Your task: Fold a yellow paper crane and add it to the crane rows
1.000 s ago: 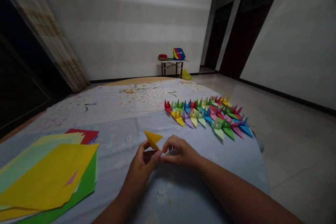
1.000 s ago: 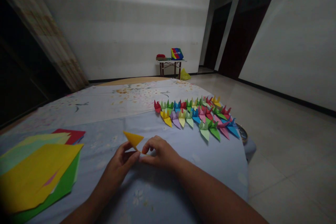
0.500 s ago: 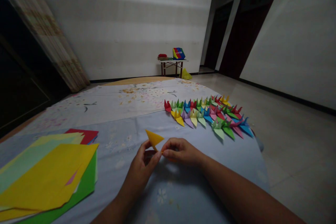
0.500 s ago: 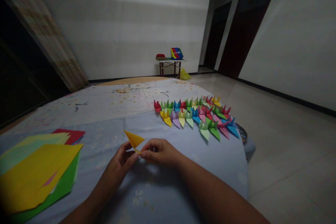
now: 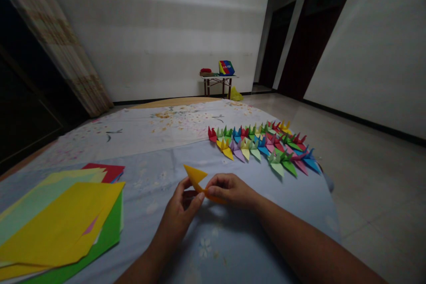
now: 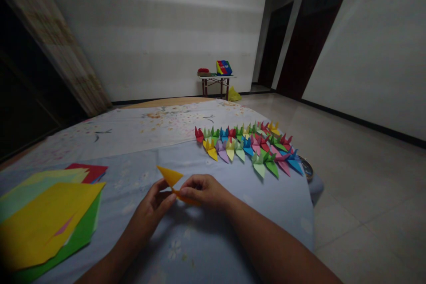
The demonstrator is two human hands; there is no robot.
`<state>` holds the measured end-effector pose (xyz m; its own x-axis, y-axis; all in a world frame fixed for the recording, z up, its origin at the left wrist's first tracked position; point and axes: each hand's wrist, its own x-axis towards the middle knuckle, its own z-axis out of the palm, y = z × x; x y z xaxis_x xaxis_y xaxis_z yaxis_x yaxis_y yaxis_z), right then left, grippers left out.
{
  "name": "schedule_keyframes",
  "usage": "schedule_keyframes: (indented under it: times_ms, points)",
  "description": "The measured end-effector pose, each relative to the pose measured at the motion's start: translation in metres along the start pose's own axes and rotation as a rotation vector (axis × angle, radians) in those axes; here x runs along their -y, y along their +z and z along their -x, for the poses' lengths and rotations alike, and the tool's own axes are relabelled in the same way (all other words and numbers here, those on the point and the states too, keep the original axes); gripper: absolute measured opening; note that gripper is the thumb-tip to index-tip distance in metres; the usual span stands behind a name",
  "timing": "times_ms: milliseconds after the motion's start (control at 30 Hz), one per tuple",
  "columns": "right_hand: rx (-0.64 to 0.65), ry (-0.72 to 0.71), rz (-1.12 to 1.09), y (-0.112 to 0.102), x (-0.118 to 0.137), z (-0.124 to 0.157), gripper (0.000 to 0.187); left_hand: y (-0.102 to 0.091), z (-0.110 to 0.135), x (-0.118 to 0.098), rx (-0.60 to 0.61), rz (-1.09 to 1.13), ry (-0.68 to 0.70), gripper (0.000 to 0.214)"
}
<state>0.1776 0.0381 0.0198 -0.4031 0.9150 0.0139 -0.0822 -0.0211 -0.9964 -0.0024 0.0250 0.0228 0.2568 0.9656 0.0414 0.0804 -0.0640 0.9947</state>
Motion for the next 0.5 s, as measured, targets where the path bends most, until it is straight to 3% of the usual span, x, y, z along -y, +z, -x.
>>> schedule_keyframes:
  times_ms: [500]
  points:
    - [0.096,0.012,0.002,0.0007,0.0037,0.0027,0.038,0.0003,0.0015,-0.0019,0.022,-0.024,-0.007,0.05]
